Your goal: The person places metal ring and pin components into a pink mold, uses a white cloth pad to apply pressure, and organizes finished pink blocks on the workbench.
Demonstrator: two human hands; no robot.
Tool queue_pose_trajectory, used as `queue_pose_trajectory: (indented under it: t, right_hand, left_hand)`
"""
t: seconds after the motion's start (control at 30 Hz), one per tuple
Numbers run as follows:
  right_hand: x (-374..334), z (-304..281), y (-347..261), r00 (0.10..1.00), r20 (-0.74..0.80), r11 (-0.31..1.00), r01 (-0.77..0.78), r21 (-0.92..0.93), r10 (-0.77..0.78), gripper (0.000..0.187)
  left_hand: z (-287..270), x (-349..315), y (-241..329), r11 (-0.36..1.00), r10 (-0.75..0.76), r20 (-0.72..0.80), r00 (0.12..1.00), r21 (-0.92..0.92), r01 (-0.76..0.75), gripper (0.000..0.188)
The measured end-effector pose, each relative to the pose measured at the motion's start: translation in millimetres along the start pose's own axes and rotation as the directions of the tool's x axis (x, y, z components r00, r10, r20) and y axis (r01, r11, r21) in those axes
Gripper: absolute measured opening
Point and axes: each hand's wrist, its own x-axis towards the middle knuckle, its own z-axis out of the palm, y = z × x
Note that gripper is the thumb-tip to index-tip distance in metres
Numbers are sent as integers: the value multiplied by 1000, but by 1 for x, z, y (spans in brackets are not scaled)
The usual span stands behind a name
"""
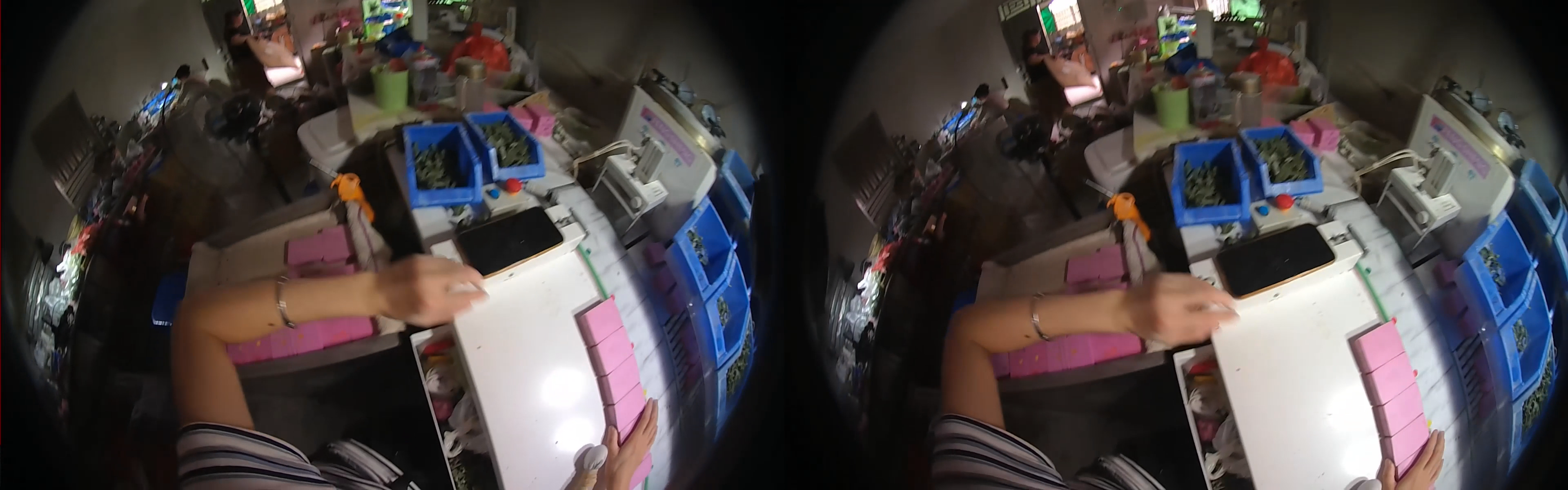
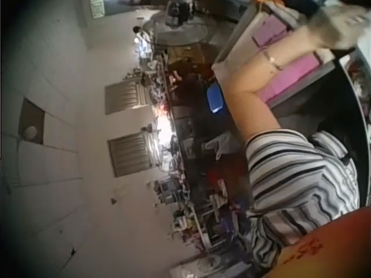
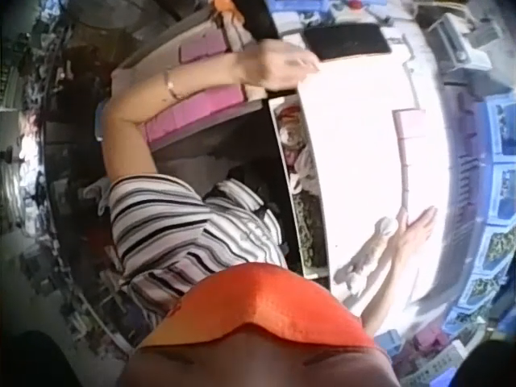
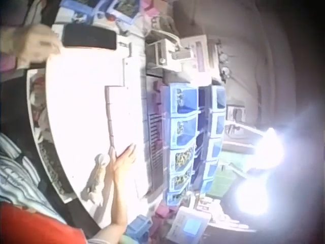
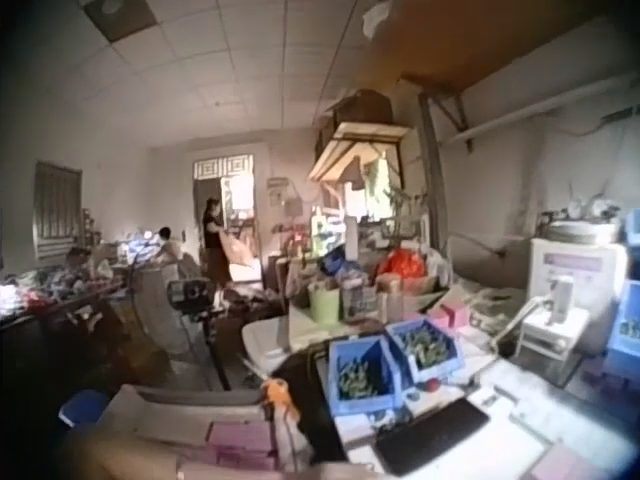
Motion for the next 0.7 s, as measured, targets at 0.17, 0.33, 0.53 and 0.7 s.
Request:
queue_pose_trajectory:
  t: [0.17,0.33,0.53,0.7]
  right_hand:
    - [6,15,20,994,-67,995,90,42,-87,67]
    - [26,-33,-71,956,-128,944,284,166,-265,45]
    - [48,-9,-227,722,-126,558,622,550,-680,22]
    - [38,32,-344,316,-47,237,794,559,-948,28]
  left_hand:
    - [-47,-116,16,762,-643,38,765,134,634,29]
    - [-54,-179,60,370,-899,360,250,318,873,39]
    - [-48,-219,81,289,-921,365,136,405,868,50]
    - [-51,-234,91,265,-918,374,135,323,908,56]
